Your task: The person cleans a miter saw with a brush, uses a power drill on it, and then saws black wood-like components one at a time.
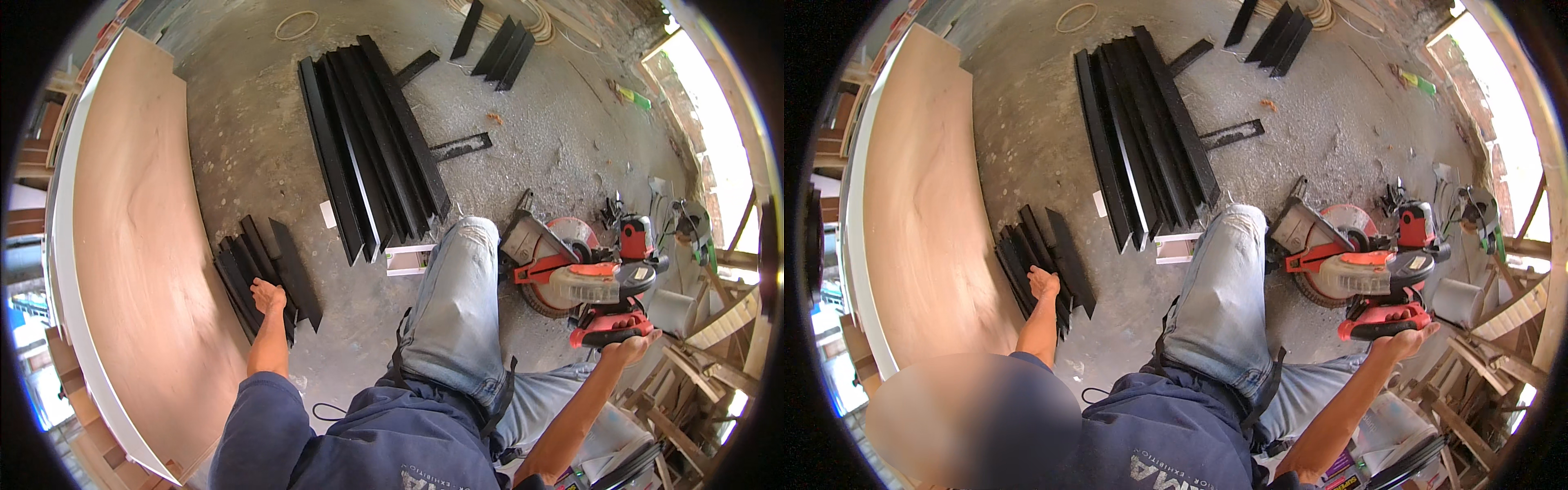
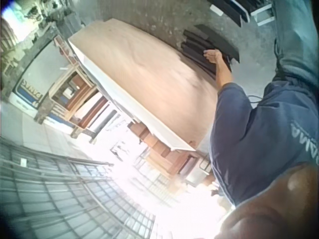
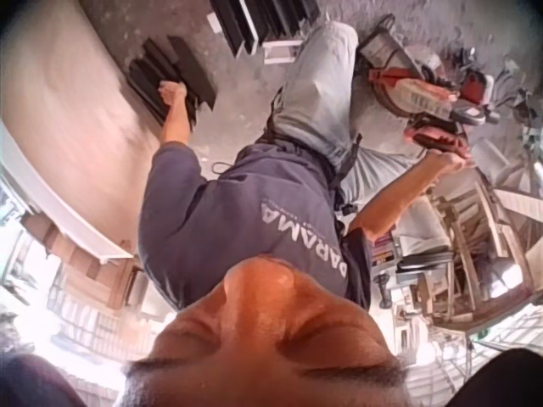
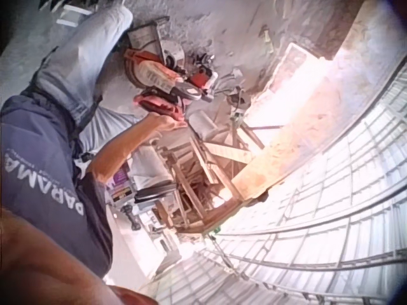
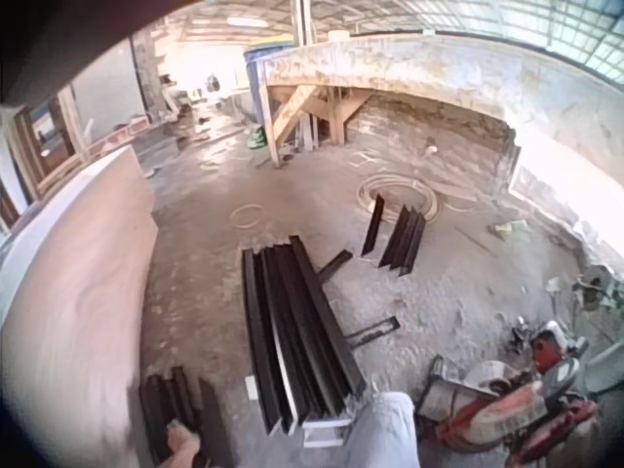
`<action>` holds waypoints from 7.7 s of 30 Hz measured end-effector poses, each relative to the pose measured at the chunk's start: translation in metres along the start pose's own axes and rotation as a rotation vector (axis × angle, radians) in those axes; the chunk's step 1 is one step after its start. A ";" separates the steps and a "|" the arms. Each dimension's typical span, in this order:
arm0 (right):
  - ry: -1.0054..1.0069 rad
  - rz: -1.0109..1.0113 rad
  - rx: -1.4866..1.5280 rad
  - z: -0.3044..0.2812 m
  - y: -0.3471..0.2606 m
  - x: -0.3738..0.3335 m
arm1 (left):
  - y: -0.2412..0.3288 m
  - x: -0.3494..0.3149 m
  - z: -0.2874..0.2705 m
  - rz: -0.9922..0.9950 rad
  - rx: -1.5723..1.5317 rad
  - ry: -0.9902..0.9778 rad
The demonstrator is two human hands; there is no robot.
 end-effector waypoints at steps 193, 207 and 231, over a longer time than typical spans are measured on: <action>-0.288 -0.280 -0.055 -0.053 0.002 -0.010 | 0.308 -0.364 0.118 1.401 1.144 -0.165; -0.267 -0.245 -0.062 -0.051 0.001 -0.013 | 0.307 -0.645 -0.210 1.662 -1.064 -1.614; -0.169 -0.291 -0.145 -0.063 0.019 -0.024 | 0.473 -0.613 0.067 1.911 0.117 -0.075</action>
Point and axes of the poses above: each hand's wrist, its own x-axis towards the middle knuckle, its own z-axis out of the palm, y = z × x, the point moved 10 cm from there along x, towards the middle knuckle, and after that the axes turned 2 degrees about y, right-handed, at the moved point
